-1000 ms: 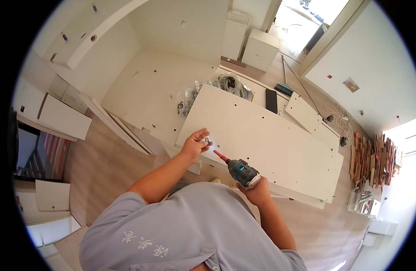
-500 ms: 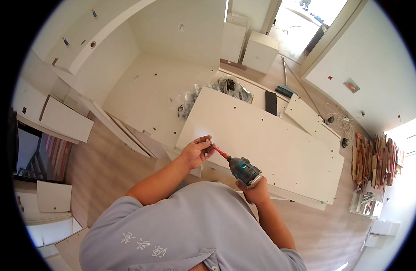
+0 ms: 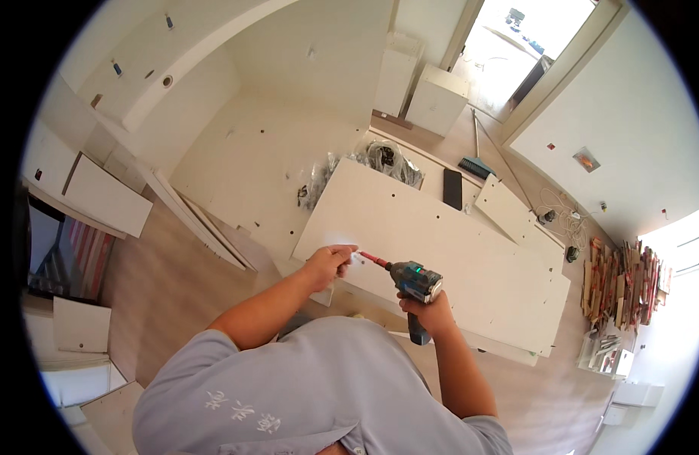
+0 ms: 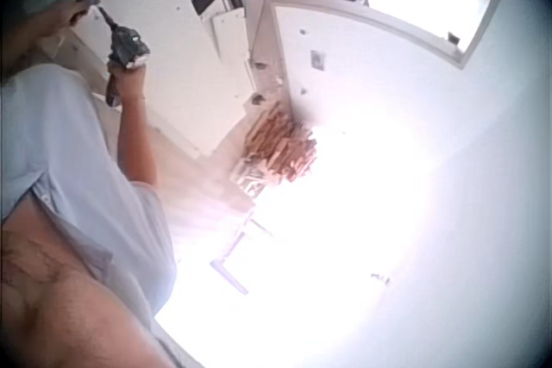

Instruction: The person aligns white furniture panels and uses a power drill to secure them with screws. They subsequently move and organize various cabinet parts and panels across the wooden floor of the room.

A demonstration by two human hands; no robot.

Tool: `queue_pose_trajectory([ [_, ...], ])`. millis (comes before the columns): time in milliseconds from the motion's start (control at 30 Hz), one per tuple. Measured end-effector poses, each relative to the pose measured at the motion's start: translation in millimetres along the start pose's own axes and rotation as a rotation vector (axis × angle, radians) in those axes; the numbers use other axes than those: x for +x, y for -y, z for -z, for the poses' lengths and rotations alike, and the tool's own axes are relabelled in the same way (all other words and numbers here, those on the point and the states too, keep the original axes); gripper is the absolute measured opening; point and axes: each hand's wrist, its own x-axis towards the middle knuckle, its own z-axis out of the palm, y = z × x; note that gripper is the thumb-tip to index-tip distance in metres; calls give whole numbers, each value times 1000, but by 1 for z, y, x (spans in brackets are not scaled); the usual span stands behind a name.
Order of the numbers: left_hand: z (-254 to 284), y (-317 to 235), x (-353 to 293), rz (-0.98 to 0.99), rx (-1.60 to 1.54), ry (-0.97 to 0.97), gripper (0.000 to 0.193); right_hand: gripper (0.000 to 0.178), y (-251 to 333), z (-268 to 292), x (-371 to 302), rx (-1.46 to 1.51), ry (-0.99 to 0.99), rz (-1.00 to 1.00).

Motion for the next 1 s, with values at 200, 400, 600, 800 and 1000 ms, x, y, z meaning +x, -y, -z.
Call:
queue_pose_trajectory([
  [200, 82, -39, 64, -378, 765, -716, 49, 29, 37, 32, 94, -163, -208, -57],
  [400, 108, -28, 94, -106, 929, -710, 71, 28, 92, 30, 154, -379, -284, -129],
  [600, 97, -32, 85, -144, 1077, -569, 80, 23, 163, 13, 198, -1161, -73, -49],
  [800, 101, -32, 82, -154, 1099, -587, 80, 17, 196, -28, 213, -1516, 13, -83],
  [1000, 92, -39, 75, -104, 1064, -574, 77, 21, 190, -11, 222, -1344, 55, -106],
])
